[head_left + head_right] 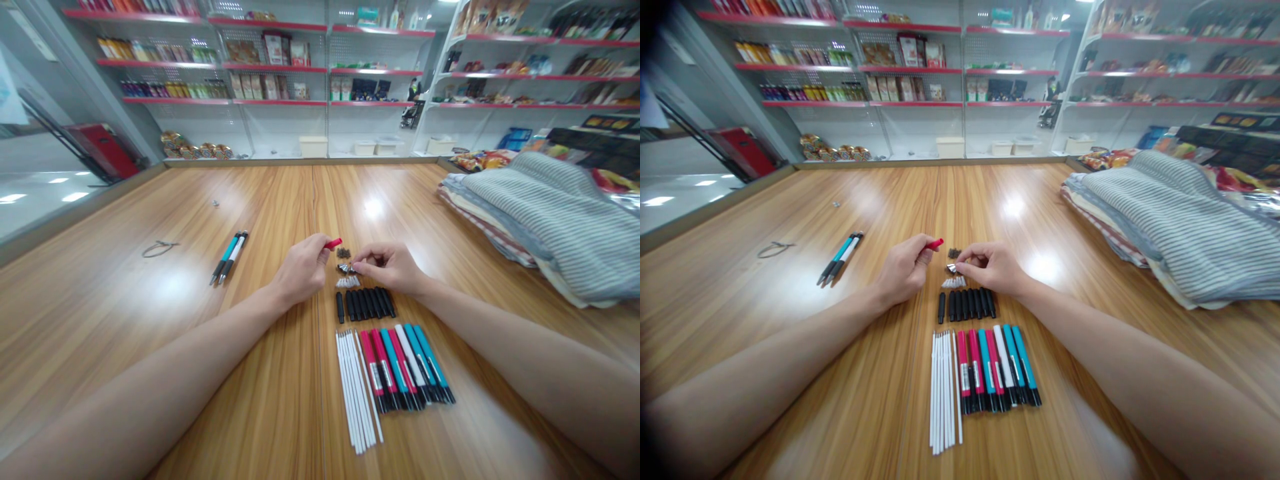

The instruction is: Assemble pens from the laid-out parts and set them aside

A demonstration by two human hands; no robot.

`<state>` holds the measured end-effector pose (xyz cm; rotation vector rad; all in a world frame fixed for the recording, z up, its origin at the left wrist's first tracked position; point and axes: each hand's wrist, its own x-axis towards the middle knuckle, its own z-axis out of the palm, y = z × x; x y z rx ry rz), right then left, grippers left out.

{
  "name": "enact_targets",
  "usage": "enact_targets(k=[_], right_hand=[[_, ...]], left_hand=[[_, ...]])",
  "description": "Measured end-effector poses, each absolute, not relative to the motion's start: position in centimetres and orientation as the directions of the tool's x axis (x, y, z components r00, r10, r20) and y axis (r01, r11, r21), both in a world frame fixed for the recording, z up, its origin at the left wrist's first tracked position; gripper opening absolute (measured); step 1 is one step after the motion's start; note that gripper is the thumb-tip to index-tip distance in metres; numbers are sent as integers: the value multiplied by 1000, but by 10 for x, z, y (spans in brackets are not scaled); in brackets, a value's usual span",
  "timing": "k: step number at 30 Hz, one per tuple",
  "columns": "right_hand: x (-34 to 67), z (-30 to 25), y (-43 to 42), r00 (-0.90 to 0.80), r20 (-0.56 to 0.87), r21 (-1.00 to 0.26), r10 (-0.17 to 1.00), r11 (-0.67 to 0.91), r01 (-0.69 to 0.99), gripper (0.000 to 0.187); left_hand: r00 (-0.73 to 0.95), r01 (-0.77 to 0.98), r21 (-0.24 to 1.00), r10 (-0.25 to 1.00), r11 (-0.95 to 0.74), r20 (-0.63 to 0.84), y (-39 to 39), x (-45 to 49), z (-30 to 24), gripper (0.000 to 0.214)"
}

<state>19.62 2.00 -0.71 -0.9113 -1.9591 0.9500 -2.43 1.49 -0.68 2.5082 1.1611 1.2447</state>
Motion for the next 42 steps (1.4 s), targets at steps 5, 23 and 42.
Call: enact_targets(k=[5,23,42], right_hand=[[197,-8,23,-437,329,-825,837,480,297,30],[208,-8,27,-649,341,-672,680,659,338,20],[209,-6,26,-609,349,-691,712,634,346,22]], left_hand=[[373,622,406,709,-669,598,10,-24,-3,22],[562,574,318,645,-755,517,10,-29,-3,11],[732,534,254,591,-807,339,13,-37,0,13]])
